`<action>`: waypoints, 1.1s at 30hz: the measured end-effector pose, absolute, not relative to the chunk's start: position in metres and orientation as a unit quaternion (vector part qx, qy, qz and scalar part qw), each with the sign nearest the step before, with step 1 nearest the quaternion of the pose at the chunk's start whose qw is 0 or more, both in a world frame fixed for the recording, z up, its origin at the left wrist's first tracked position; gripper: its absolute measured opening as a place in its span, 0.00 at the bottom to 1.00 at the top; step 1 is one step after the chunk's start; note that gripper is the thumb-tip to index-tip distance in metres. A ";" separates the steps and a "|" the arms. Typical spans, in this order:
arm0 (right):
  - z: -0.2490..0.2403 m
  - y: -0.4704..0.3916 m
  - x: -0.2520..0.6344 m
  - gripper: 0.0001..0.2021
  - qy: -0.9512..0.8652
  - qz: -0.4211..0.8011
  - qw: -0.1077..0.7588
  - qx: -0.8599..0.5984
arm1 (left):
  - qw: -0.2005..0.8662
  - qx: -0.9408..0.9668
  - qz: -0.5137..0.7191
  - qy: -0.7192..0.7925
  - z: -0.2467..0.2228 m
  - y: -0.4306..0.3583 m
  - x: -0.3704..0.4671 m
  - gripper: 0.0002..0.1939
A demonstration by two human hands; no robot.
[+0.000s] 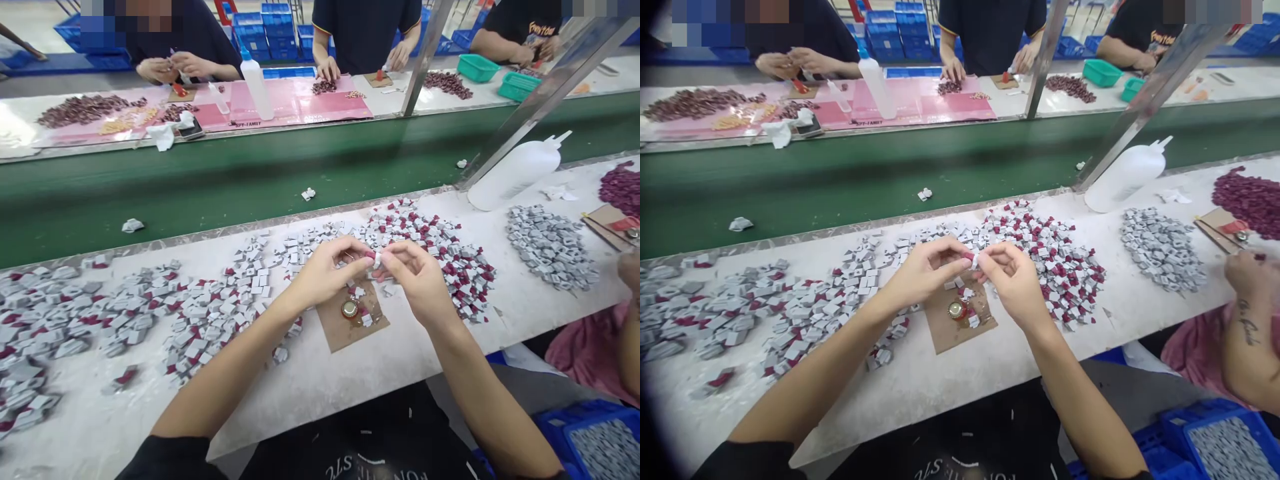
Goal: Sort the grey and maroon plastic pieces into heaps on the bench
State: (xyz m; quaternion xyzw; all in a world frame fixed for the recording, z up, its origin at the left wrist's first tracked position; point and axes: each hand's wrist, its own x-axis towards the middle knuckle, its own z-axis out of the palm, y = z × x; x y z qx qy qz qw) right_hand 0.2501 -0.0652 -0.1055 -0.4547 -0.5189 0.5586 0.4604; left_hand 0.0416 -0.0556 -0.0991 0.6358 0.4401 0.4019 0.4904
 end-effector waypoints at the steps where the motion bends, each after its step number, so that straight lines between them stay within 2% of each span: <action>1: -0.104 -0.070 0.253 0.19 -0.529 0.547 0.458 -0.459 | 0.498 0.631 0.397 0.442 -0.100 -0.058 0.042 0.07; 5: -0.109 -0.090 0.264 0.14 -0.558 0.518 0.446 -0.471 | 0.522 0.639 0.353 0.442 -0.107 -0.070 0.039 0.07; 8: -0.120 -0.107 0.271 0.10 -0.568 0.494 0.432 -0.496 | 0.491 0.692 0.307 0.432 -0.116 -0.075 0.033 0.08; 10: -0.126 -0.118 0.273 0.08 -0.568 0.479 0.429 -0.514 | 0.434 0.727 0.289 0.447 -0.125 -0.072 0.031 0.08; 16: -0.132 -0.137 0.265 0.07 -0.569 0.482 0.404 -0.529 | 0.167 0.750 0.240 0.593 -0.145 -0.047 0.048 0.11; 20: -0.133 -0.143 0.258 0.06 -0.585 0.481 0.390 -0.524 | 0.121 0.761 0.201 0.605 -0.145 -0.029 0.059 0.09; 24: -0.134 -0.148 0.259 0.06 -0.600 0.471 0.385 -0.520 | 0.195 0.745 0.260 0.583 -0.142 -0.022 0.055 0.07; 28: -0.133 -0.149 0.261 0.05 -0.598 0.465 0.398 -0.517 | 0.430 0.641 0.335 0.541 -0.132 -0.033 0.042 0.06; 30: -0.133 -0.149 0.261 0.05 -0.598 0.463 0.403 -0.516 | 0.521 0.574 0.368 0.514 -0.126 -0.043 0.037 0.11; 33: -0.132 -0.148 0.261 0.05 -0.604 0.459 0.401 -0.513 | 0.585 0.487 0.414 0.499 -0.118 -0.060 0.029 0.17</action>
